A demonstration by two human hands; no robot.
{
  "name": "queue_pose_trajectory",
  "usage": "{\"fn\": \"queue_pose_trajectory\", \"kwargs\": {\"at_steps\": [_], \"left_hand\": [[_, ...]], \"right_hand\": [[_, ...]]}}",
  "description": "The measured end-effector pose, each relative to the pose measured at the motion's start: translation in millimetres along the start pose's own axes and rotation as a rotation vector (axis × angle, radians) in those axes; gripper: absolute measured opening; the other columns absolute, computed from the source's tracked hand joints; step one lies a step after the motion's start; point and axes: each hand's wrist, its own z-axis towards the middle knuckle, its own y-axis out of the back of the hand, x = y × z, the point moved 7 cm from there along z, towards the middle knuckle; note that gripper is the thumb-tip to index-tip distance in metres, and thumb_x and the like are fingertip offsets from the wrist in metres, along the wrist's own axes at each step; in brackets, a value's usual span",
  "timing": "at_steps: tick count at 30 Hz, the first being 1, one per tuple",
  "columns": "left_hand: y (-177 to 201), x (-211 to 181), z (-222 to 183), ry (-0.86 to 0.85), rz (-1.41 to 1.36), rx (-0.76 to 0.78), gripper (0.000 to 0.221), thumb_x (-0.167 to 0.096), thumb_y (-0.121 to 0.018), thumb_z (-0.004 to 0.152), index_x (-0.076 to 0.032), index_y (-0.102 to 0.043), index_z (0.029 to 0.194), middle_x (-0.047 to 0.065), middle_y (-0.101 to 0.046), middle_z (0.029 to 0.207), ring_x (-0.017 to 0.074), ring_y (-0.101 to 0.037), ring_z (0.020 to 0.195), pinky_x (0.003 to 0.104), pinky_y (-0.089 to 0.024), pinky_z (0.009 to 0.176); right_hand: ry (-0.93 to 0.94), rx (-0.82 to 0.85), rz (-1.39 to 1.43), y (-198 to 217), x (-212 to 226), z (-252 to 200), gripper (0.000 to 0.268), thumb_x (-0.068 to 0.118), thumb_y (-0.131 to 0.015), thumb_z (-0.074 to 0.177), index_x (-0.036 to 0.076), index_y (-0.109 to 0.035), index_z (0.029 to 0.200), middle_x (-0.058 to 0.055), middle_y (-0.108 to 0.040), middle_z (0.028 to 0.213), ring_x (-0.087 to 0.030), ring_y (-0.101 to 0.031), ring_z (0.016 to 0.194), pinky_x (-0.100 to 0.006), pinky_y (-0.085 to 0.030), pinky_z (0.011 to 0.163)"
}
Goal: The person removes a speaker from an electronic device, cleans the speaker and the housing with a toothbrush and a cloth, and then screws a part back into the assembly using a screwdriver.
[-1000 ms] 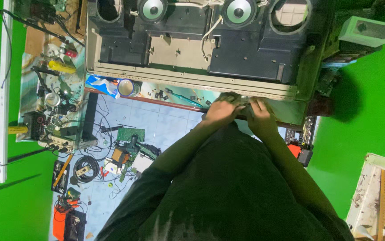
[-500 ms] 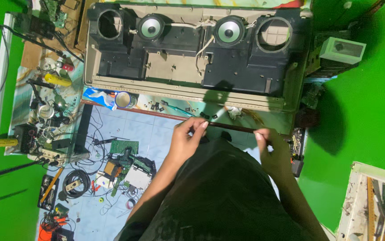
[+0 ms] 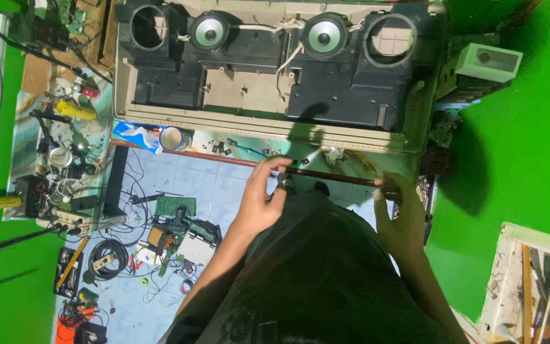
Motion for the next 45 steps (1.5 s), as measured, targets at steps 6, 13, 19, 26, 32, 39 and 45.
{"fn": "queue_pose_trajectory", "kwargs": {"at_steps": [6,13,19,26,32,39,45], "left_hand": [[0.5,4.1,9.4,0.038,-0.013,0.023,0.035,0.004,-0.061,0.089,-0.005,-0.065,0.123,0.017,-0.057,0.149,0.0376,-0.056,0.140,0.041,-0.044,0.115],[24.6,22.9,21.6,0.069,0.051,-0.057,0.030,-0.002,-0.064,0.095,-0.005,-0.065,0.125,0.016,-0.062,0.143,0.0361,-0.059,0.137,0.042,-0.044,0.115],[51.1,43.0,43.7,0.056,0.117,-0.062,0.028,-0.006,-0.065,0.096,-0.004,-0.065,0.124,0.018,-0.063,0.142,0.0379,-0.058,0.135,0.043,-0.044,0.115],[92.2,75.4,84.8,0.064,0.130,-0.032,0.028,-0.008,-0.065,0.096,-0.004,-0.066,0.124,0.019,-0.064,0.138,0.0381,-0.060,0.131,0.042,-0.045,0.112],[123.2,115.0,117.0,0.220,0.117,0.002,0.032,-0.011,-0.064,0.094,-0.007,-0.068,0.126,0.018,-0.068,0.118,0.0357,-0.063,0.116,0.040,-0.049,0.104],[135.0,126.2,145.9,0.124,0.191,-0.008,0.025,-0.009,-0.065,0.100,-0.004,-0.067,0.124,0.018,-0.069,0.118,0.0326,-0.067,0.112,0.039,-0.052,0.099],[111.8,136.3,156.1,0.087,0.106,-0.017,0.014,-0.008,-0.072,0.098,-0.003,-0.072,0.111,0.010,-0.074,0.091,0.0173,-0.072,0.080,0.029,-0.058,0.074]], "right_hand": [[0.030,0.067,-0.196,-15.6,24.6,16.1,0.039,0.008,-0.062,0.099,0.003,-0.055,0.137,-0.016,-0.067,0.123,-0.026,-0.068,0.113,-0.040,-0.053,0.099],[0.016,0.160,-0.295,-39.5,32.2,40.9,0.048,0.017,-0.062,0.097,0.004,-0.053,0.142,-0.021,-0.062,0.130,-0.031,-0.060,0.123,-0.048,-0.049,0.101],[0.081,0.170,-0.410,-65.6,28.4,67.2,0.049,0.015,-0.065,0.099,0.000,-0.051,0.143,-0.026,-0.059,0.135,-0.039,-0.058,0.126,-0.051,-0.047,0.104],[0.052,0.137,-0.373,-101.2,42.3,105.0,0.050,0.011,-0.064,0.096,0.001,-0.052,0.143,-0.024,-0.061,0.134,-0.040,-0.064,0.119,-0.046,-0.052,0.099],[0.081,0.113,-0.410,-131.7,57.9,133.7,0.048,0.009,-0.067,0.096,0.002,-0.053,0.142,-0.024,-0.060,0.138,-0.041,-0.061,0.127,-0.047,-0.051,0.104],[0.075,0.083,-0.388,-143.9,71.9,145.9,0.049,0.005,-0.066,0.096,0.002,-0.054,0.143,-0.025,-0.058,0.143,-0.041,-0.055,0.134,-0.047,-0.046,0.112],[0.029,-0.097,-0.425,-120.3,65.0,137.4,0.028,0.001,-0.071,0.096,0.004,-0.067,0.123,-0.018,-0.073,0.119,-0.031,-0.071,0.113,-0.041,-0.057,0.099]]}}
